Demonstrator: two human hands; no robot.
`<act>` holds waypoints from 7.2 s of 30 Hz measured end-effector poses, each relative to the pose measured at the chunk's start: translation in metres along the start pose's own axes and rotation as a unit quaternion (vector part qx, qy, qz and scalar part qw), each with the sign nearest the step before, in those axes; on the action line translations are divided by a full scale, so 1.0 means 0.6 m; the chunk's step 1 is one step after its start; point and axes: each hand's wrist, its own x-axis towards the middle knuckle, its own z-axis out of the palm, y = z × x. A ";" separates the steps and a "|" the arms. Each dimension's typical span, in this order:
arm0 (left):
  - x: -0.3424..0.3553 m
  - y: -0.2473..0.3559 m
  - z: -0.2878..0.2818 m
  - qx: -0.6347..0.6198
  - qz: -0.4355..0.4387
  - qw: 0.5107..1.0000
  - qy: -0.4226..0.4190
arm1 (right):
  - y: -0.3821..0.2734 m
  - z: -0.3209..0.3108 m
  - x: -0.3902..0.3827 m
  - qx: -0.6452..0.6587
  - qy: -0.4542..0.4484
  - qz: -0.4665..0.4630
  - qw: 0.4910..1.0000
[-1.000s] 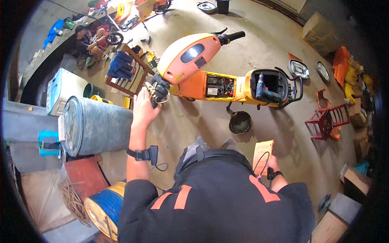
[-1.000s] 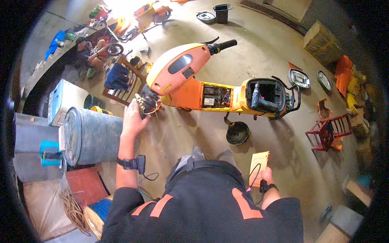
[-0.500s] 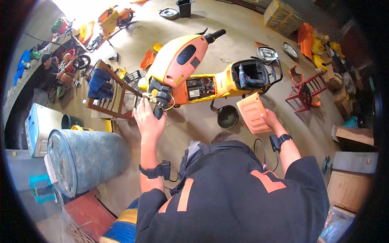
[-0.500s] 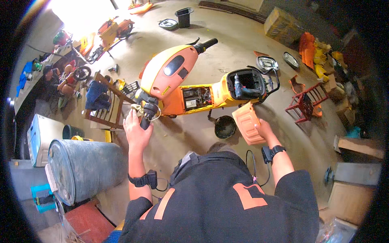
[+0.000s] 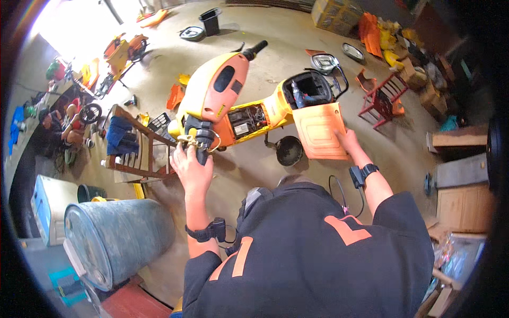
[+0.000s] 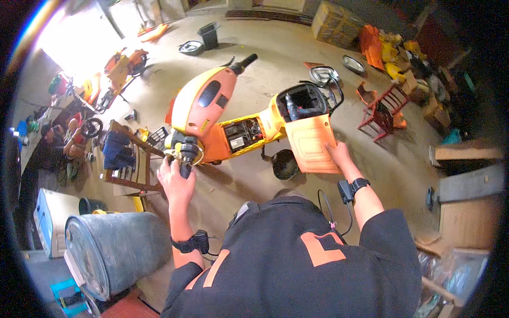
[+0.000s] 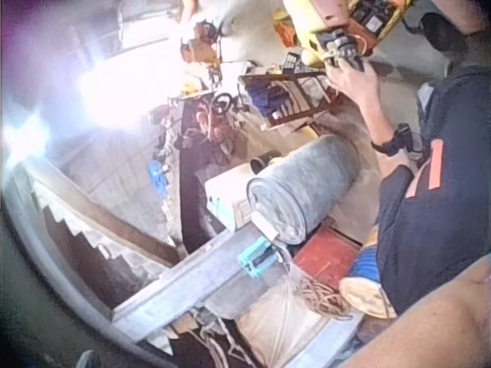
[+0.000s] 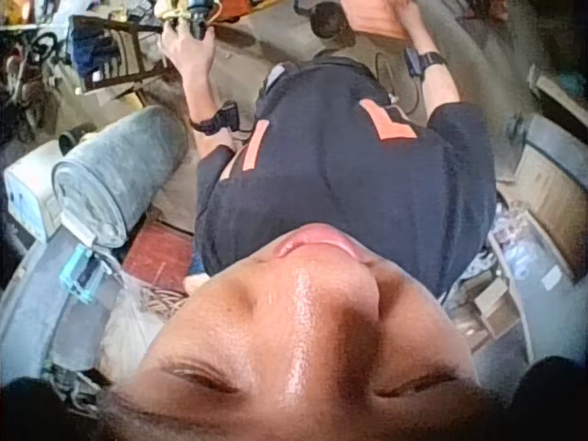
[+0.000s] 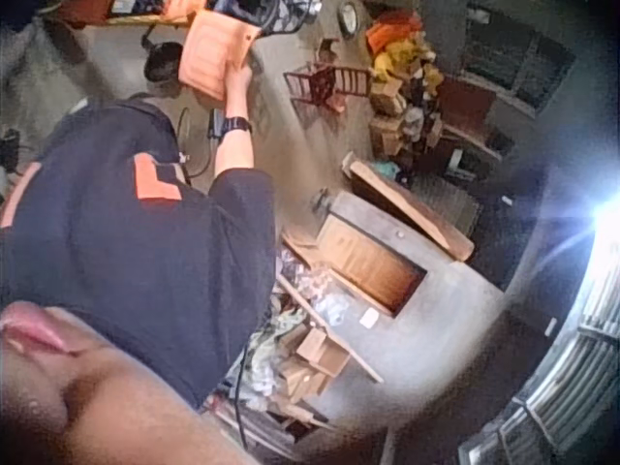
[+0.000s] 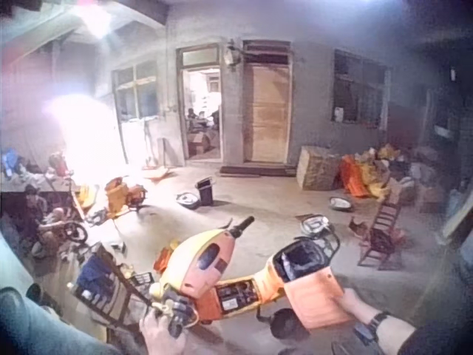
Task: Repairing and assembling plastic body panels on a yellow motorcycle.
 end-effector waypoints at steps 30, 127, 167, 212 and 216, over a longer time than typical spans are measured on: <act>0.003 0.000 0.002 0.044 0.016 0.999 -0.011 | 0.010 -0.108 -0.110 0.470 0.042 0.130 0.872; -0.114 0.408 0.194 -0.220 0.266 0.933 -0.099 | -0.155 0.038 -0.004 0.494 -0.353 0.348 0.714; -0.111 0.409 0.202 -0.140 0.261 0.953 -0.065 | -0.173 0.038 -0.017 0.502 -0.368 0.341 0.705; -0.114 0.401 0.174 -0.196 0.246 0.942 -0.122 | -0.175 0.018 -0.017 0.504 -0.360 0.366 0.694; -0.117 0.401 0.179 -0.202 0.256 0.940 -0.099 | -0.164 0.028 -0.013 0.499 -0.374 0.369 0.689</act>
